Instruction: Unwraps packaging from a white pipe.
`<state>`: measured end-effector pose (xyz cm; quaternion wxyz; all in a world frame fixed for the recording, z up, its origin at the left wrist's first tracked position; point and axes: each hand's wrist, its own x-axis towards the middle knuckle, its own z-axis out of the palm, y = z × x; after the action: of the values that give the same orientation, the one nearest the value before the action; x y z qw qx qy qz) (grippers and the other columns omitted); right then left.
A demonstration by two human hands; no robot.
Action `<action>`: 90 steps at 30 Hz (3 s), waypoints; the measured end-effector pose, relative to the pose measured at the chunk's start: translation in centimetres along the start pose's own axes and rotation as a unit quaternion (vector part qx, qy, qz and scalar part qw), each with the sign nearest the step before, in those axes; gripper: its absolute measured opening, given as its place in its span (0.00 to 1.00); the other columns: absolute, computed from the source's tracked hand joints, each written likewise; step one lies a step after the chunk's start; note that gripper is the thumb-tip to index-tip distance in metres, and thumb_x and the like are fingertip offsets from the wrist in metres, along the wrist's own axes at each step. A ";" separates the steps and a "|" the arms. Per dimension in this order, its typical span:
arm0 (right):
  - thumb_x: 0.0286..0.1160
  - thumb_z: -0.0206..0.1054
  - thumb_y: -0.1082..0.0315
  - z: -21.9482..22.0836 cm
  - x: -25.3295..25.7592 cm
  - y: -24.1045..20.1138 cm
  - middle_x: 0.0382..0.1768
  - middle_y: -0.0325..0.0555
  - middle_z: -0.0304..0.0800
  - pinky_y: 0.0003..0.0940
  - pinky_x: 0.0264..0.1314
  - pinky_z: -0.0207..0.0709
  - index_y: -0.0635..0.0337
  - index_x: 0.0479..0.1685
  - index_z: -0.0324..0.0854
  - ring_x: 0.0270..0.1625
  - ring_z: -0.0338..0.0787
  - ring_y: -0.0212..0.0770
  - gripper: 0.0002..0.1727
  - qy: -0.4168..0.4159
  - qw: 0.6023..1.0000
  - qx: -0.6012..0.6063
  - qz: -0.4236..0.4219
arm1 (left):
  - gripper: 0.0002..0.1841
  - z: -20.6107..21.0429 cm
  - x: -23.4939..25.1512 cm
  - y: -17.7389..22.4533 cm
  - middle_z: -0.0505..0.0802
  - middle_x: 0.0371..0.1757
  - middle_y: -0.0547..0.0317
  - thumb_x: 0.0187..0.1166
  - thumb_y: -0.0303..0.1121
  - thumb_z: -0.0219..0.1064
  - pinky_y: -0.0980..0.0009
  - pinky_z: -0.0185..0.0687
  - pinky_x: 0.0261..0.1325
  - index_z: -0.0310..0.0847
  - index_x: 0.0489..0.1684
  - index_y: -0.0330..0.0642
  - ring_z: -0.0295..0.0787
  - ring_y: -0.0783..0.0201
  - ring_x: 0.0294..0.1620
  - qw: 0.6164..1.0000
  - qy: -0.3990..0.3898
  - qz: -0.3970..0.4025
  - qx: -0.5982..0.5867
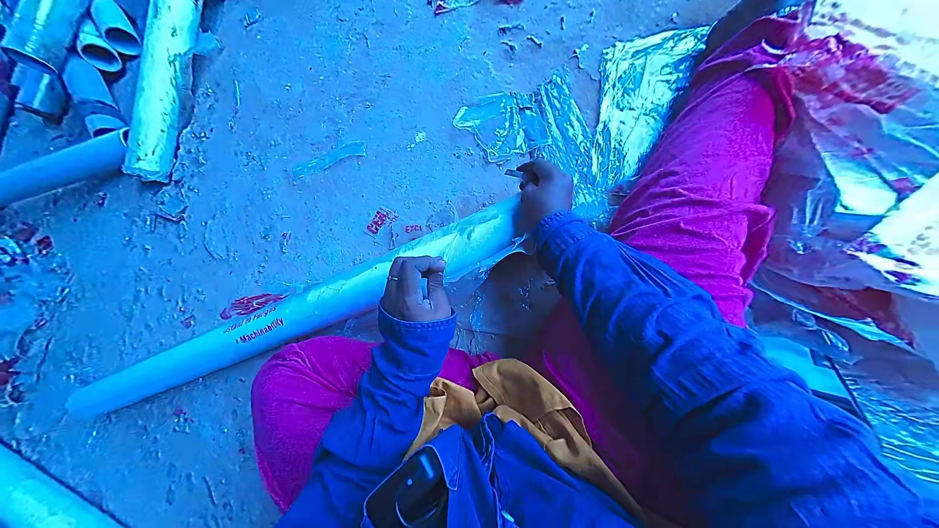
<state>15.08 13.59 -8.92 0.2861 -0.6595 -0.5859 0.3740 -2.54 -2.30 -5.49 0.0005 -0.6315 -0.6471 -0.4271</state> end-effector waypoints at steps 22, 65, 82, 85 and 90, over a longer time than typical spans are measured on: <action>0.84 0.56 0.74 -0.5 -0.5 0.1 0.65 0.58 0.89 0.57 0.75 0.74 0.61 0.66 0.85 0.70 0.86 0.55 0.18 -0.038 0.998 0.008 0.043 | 0.05 1.8 -1.7 -1.7 0.97 0.45 0.49 0.71 0.15 0.63 0.60 0.88 0.57 0.80 0.36 0.34 0.96 0.57 0.50 0.976 -0.194 -0.101 0.009; 0.76 0.61 0.83 1.0 -2.6 -2.8 0.44 0.62 0.91 0.62 0.55 0.83 0.64 0.42 0.93 0.53 0.92 0.64 0.13 -0.163 0.902 -0.159 -0.367 | 0.05 3.7 0.4 -2.9 0.91 0.37 0.41 0.68 0.26 0.76 0.46 0.80 0.51 0.92 0.37 0.34 0.88 0.41 0.45 0.974 -0.215 -0.068 0.021; 0.69 0.61 0.87 -1.2 -2.1 -4.9 0.50 0.61 0.91 0.64 0.62 0.77 0.65 0.43 0.91 0.61 0.89 0.65 0.15 -0.207 0.867 -0.310 -0.330 | 0.05 3.7 0.1 -3.1 0.91 0.38 0.45 0.71 0.31 0.77 0.47 0.79 0.53 0.94 0.38 0.39 0.88 0.45 0.45 0.976 -0.209 -0.054 0.007; 0.70 0.61 0.87 -1.9 -2.2 -5.0 0.52 0.61 0.91 0.64 0.64 0.76 0.63 0.45 0.92 0.64 0.88 0.64 0.16 -0.216 0.871 -0.319 -0.304 | 0.05 3.6 0.1 -2.9 0.91 0.37 0.46 0.70 0.30 0.76 0.48 0.78 0.53 0.94 0.38 0.40 0.88 0.45 0.46 0.977 -0.205 -0.060 0.014; 0.70 0.61 0.87 -2.6 -2.1 -4.9 0.53 0.63 0.91 0.66 0.64 0.76 0.65 0.45 0.91 0.63 0.88 0.66 0.15 -0.214 0.869 -0.339 -0.291 | 0.06 3.6 0.1 -2.9 0.91 0.39 0.44 0.71 0.30 0.76 0.48 0.78 0.55 0.94 0.39 0.38 0.88 0.45 0.47 0.975 -0.211 -0.063 0.013</action>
<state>14.41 12.41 -3.11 0.0088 -0.4200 -0.8886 0.1843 -2.96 0.25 -9.32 -0.1550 -0.6651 -0.6770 -0.2743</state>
